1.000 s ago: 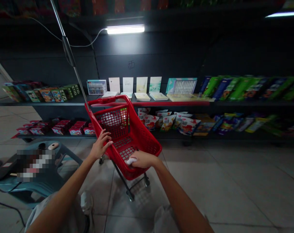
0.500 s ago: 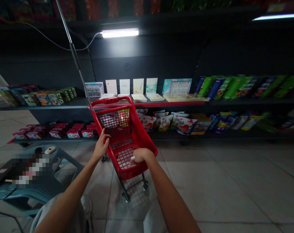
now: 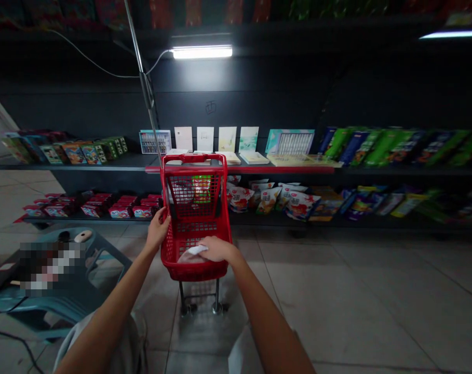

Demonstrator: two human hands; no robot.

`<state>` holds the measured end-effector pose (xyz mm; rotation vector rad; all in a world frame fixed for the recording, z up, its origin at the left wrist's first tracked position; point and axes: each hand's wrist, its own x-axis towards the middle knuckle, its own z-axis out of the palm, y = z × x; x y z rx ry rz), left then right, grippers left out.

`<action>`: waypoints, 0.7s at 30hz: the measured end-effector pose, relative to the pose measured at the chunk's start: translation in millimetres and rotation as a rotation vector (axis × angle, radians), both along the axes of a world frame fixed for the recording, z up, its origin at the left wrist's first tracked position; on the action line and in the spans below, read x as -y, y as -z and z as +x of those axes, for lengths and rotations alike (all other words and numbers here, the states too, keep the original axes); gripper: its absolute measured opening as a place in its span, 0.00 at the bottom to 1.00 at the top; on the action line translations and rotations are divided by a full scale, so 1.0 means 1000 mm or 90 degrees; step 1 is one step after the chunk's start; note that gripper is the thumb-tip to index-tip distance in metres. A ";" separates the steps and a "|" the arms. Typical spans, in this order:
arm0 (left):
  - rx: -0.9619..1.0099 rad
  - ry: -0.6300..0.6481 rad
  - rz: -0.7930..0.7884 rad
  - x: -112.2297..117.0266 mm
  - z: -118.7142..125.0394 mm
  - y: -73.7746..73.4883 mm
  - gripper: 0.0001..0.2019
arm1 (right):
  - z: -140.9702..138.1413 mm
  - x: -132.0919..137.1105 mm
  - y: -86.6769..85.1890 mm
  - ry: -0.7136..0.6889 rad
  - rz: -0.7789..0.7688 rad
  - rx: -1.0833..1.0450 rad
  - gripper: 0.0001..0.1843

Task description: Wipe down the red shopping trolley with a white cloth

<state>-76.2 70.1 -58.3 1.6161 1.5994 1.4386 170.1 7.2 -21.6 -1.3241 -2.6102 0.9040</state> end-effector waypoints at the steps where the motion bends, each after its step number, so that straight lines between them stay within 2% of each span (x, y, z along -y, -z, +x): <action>1: -0.022 0.003 0.013 0.005 0.002 -0.001 0.23 | -0.001 0.002 0.000 0.016 0.022 0.018 0.10; 4: -0.136 0.018 0.030 0.022 0.008 -0.004 0.25 | -0.008 0.007 0.002 0.020 0.049 0.025 0.12; 8: -0.279 0.035 -0.056 0.039 0.011 -0.009 0.21 | -0.019 0.004 0.005 -0.022 0.016 -0.001 0.13; 11: -0.303 0.034 -0.070 0.039 0.007 -0.012 0.21 | -0.020 -0.004 0.010 -0.028 -0.058 -0.090 0.10; 14: -0.286 0.032 -0.056 0.032 0.002 -0.011 0.22 | -0.021 -0.008 0.016 -0.019 -0.092 -0.211 0.12; 16: -0.281 0.032 -0.053 0.027 -0.001 -0.011 0.21 | -0.025 -0.009 0.021 0.025 -0.128 -0.316 0.15; 19: -0.286 0.023 -0.064 0.019 -0.004 -0.010 0.20 | -0.033 -0.011 0.027 0.154 -0.204 -0.489 0.24; 21: -0.291 0.019 -0.081 0.014 -0.004 -0.009 0.20 | -0.037 -0.014 0.031 0.232 -0.191 -0.541 0.27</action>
